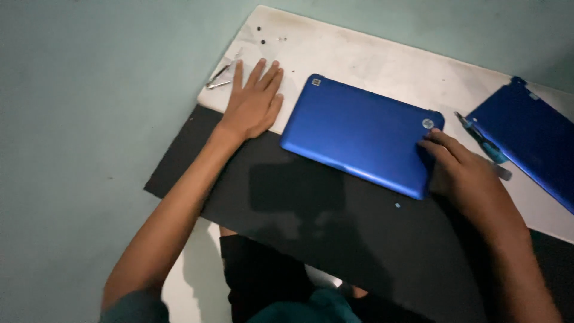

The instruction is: Reassembling a laptop by fastening internal screws and snapping the outer casing back together.

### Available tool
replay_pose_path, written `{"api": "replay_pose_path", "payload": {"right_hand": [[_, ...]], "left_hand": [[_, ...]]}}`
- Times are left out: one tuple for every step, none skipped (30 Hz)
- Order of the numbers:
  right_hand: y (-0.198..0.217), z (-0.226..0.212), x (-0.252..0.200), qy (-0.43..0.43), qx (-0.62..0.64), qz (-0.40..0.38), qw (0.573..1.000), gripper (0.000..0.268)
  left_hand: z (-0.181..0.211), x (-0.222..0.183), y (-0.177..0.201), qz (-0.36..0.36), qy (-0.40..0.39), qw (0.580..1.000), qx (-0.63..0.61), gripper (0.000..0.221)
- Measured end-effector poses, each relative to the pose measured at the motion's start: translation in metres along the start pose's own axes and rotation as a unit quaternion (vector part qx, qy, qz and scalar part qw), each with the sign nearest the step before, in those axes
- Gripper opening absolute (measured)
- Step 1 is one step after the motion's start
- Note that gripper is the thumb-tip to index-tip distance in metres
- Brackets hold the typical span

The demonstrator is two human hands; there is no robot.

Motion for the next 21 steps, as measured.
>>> {"api": "replay_pose_path", "payload": {"right_hand": [[0.000,0.002,-0.001,-0.006,-0.001,-0.001,1.000,0.098],[0.000,0.000,-0.001,0.032,-0.022,0.013,0.999,0.080],[-0.001,-0.003,0.000,0.070,-0.042,0.027,0.996,0.078],[-0.004,-0.015,0.001,0.064,-0.043,0.027,0.997,0.078],[-0.007,-0.031,0.003,0.099,-0.044,0.027,0.994,0.095],[-0.010,-0.046,0.004,0.134,-0.046,0.028,0.990,0.114],[-0.017,-0.049,0.005,0.129,-0.045,0.024,0.990,0.114],[-0.021,-0.056,0.004,0.150,-0.105,0.069,0.981,0.094],[-0.026,-0.066,0.005,0.174,-0.165,0.113,0.964,0.075],[-0.026,-0.067,0.002,0.172,-0.164,0.108,0.965,0.075],[-0.024,-0.068,0.001,0.174,-0.172,0.115,0.963,0.075],[-0.022,-0.069,0.000,0.176,-0.180,0.121,0.960,0.074],[-0.023,-0.067,0.001,0.177,-0.181,0.120,0.960,0.074],[-0.023,-0.066,0.002,0.177,-0.206,0.111,0.956,0.076],[-0.024,-0.064,0.002,0.176,-0.231,0.102,0.951,0.078],[-0.022,-0.060,0.004,0.176,-0.232,0.100,0.952,0.078],[-0.020,-0.055,0.005,0.191,-0.248,0.108,0.944,0.079],[-0.018,-0.051,0.006,0.205,-0.264,0.116,0.935,0.080],[-0.008,-0.045,0.011,0.205,-0.268,0.113,0.934,0.080],[0.000,-0.039,0.018,0.194,-0.232,0.088,0.949,0.077],[0.007,-0.033,0.025,0.182,-0.193,0.064,0.962,0.074]], "left_hand": [[0.018,-0.005,0.015,0.000,-0.004,1.000,-0.004,0.068],[0.033,-0.011,0.028,-0.022,0.021,0.998,-0.059,0.071],[0.046,-0.017,0.041,-0.045,0.045,0.992,-0.113,0.075],[0.062,-0.025,0.054,-0.046,0.040,0.991,-0.117,0.075],[0.077,-0.034,0.064,-0.077,0.045,0.977,-0.194,0.089],[0.093,-0.043,0.075,-0.108,0.050,0.955,-0.270,0.104],[0.093,-0.048,0.068,-0.112,0.047,0.954,-0.274,0.104],[0.093,-0.053,0.064,-0.090,0.036,0.953,-0.288,0.105],[0.091,-0.061,0.061,-0.067,0.028,0.951,-0.301,0.126],[0.090,-0.061,0.059,-0.071,0.028,0.949,-0.304,0.126],[0.087,-0.061,0.054,-0.103,0.085,0.935,-0.329,0.131],[0.083,-0.062,0.051,-0.134,0.141,0.916,-0.351,0.137],[0.080,-0.061,0.047,-0.133,0.142,0.915,-0.352,0.137],[0.077,-0.059,0.046,-0.103,0.135,0.916,-0.364,0.141],[0.074,-0.057,0.045,-0.074,0.127,0.915,-0.376,0.145],[0.074,-0.056,0.048,-0.074,0.127,0.914,-0.377,0.145],[0.074,-0.053,0.048,-0.089,0.143,0.914,-0.370,0.146],[0.074,-0.051,0.047,-0.104,0.159,0.912,-0.362,0.147],[0.074,-0.050,0.050,-0.102,0.159,0.911,-0.367,0.147],[0.075,-0.049,0.055,-0.081,0.133,0.913,-0.378,0.136],[0.075,-0.048,0.061,-0.061,0.108,0.914,-0.387,0.125]]}}
Point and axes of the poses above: each hand's wrist, its own x-axis towards the middle knuckle, its own y-axis out of the back of the hand, z = x × y, the point moved 4 cm from there along x, towards the middle knuckle
